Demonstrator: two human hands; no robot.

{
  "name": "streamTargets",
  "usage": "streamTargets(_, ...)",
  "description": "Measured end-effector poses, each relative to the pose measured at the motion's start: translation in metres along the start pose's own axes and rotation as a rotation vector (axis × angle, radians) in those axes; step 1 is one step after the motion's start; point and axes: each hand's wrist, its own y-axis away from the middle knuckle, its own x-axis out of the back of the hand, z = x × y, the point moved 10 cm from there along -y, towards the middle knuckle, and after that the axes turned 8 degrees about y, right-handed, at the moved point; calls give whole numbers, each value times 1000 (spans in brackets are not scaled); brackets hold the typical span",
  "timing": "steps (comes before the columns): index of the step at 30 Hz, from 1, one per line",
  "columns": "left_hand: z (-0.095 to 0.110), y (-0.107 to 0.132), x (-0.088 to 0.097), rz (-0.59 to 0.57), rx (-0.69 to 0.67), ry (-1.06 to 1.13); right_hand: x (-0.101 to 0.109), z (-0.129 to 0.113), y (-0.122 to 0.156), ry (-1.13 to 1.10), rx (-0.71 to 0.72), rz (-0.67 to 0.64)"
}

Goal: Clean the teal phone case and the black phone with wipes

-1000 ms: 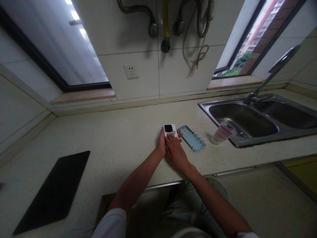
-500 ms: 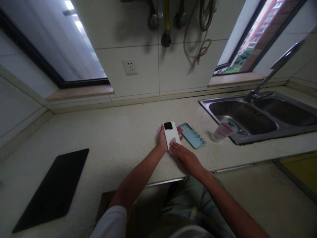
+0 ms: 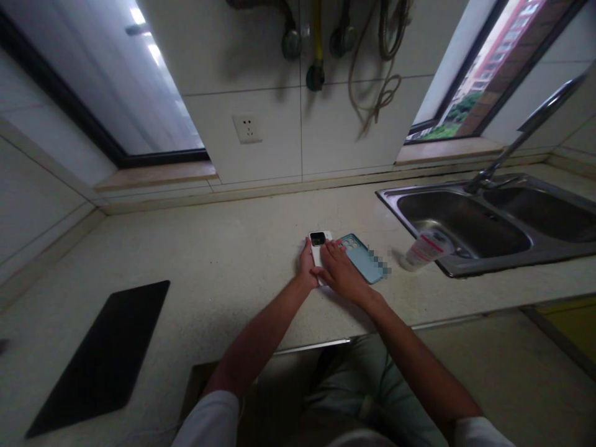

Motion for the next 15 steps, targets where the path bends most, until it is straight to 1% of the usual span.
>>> streamTargets(4,-3,1,-6,-56,6,-3,-6,6,-28,-27,-96,-25)
streamTargets(6,-5,-1,-6,-80,18,-6,-5,5,-41,-33,-114,-35)
streamTargets(9,-6,-3,-4,-84,9,-19,0,-5,-55,-25,-51,-31)
streamTargets(11,-4,-3,-2,-62,-24,-30,3,-14,-57,-18,8,-30)
streamTargets(15,1,1,-4,-26,-92,-59,3,-29,-46,-34,76,-44)
